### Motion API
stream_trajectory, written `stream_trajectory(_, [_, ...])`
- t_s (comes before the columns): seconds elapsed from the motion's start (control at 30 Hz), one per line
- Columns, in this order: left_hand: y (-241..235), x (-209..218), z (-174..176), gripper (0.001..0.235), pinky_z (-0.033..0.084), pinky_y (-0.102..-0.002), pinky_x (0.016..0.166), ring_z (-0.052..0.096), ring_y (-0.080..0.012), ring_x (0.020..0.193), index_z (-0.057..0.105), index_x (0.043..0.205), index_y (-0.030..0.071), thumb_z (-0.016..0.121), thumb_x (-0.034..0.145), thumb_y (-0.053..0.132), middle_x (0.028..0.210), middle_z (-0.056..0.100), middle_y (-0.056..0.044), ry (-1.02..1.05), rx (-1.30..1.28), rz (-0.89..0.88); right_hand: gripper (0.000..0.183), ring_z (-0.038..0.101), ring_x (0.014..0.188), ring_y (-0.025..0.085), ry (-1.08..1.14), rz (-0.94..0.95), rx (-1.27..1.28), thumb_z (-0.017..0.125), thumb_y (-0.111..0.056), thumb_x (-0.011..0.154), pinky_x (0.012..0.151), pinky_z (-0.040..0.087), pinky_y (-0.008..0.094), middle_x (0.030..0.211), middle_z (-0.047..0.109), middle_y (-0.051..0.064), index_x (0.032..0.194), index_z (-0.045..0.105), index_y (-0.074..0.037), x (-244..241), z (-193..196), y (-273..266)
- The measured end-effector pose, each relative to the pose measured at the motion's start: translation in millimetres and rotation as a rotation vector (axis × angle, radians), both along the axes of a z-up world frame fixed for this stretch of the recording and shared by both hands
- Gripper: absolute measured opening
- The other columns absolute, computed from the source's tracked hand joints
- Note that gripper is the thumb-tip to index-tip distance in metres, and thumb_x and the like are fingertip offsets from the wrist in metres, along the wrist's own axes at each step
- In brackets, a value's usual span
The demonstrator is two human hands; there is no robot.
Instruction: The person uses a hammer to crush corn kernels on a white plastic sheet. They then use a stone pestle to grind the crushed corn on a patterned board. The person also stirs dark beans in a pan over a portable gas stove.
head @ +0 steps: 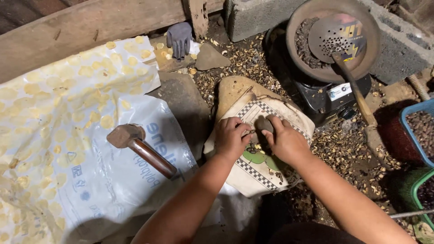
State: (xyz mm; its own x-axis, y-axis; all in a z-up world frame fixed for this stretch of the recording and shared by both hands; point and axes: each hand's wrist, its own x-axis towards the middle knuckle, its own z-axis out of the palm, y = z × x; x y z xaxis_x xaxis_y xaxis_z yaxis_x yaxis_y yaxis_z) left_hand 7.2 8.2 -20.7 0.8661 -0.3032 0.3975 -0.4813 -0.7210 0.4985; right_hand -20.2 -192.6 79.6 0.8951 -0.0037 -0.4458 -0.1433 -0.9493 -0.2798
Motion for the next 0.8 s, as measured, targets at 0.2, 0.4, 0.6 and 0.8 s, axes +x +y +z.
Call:
stream_trajectory(0.2, [14, 0, -7, 0.032, 0.05, -0.044, 0.087, 0.065, -0.0292, 0.101, 0.069, 0.114, 0.022, 0.074, 0.082, 0.017, 0.102, 0.063, -0.004, 0.026, -0.054, -0.034, 0.051, 0.072, 0.096, 0.048, -0.161, 0.198, 0.063, 0.049, -0.044, 0.099, 0.082, 0.06, 0.058, 0.118, 0.059, 0.018, 0.147, 0.04, -0.028, -7, 9, 22])
stream_trajectory(0.4, [17, 2, -23, 0.032, 0.053, -0.043, 0.086, 0.065, -0.0279, 0.101, 0.07, 0.116, 0.024, 0.07, 0.085, 0.014, 0.101, 0.062, -0.002, 0.056, -0.048, -0.041, 0.053, 0.069, 0.105, 0.051, -0.007, 0.008, 0.173, 0.052, -0.043, 0.099, 0.089, 0.056, 0.06, 0.118, 0.063, 0.023, 0.147, 0.037, -0.026, 6, -12, 9])
stream_trajectory(0.6, [5, 6, -15, 0.021, 0.054, -0.043, 0.083, 0.065, -0.0302, 0.095, 0.075, 0.103, 0.023, 0.072, 0.084, 0.017, 0.098, 0.064, -0.002, 0.197, -0.076, 0.055, 0.047, 0.07, 0.104, 0.05, 0.011, 0.061, 0.092, 0.05, -0.044, 0.1, 0.091, 0.056, 0.06, 0.117, 0.068, 0.025, 0.142, 0.042, -0.023, 10, 8, 16])
stream_trajectory(0.8, [5, -2, -4, 0.023, 0.052, -0.042, 0.086, 0.063, -0.0246, 0.101, 0.075, 0.098, 0.036, 0.081, 0.075, 0.034, 0.102, 0.061, 0.004, 0.188, 0.018, 0.116, 0.051, 0.072, 0.1, 0.047, 0.006, 0.119, 0.009, 0.049, -0.045, 0.099, 0.086, 0.059, 0.058, 0.121, 0.063, 0.02, 0.147, 0.038, -0.03, 6, 25, 25])
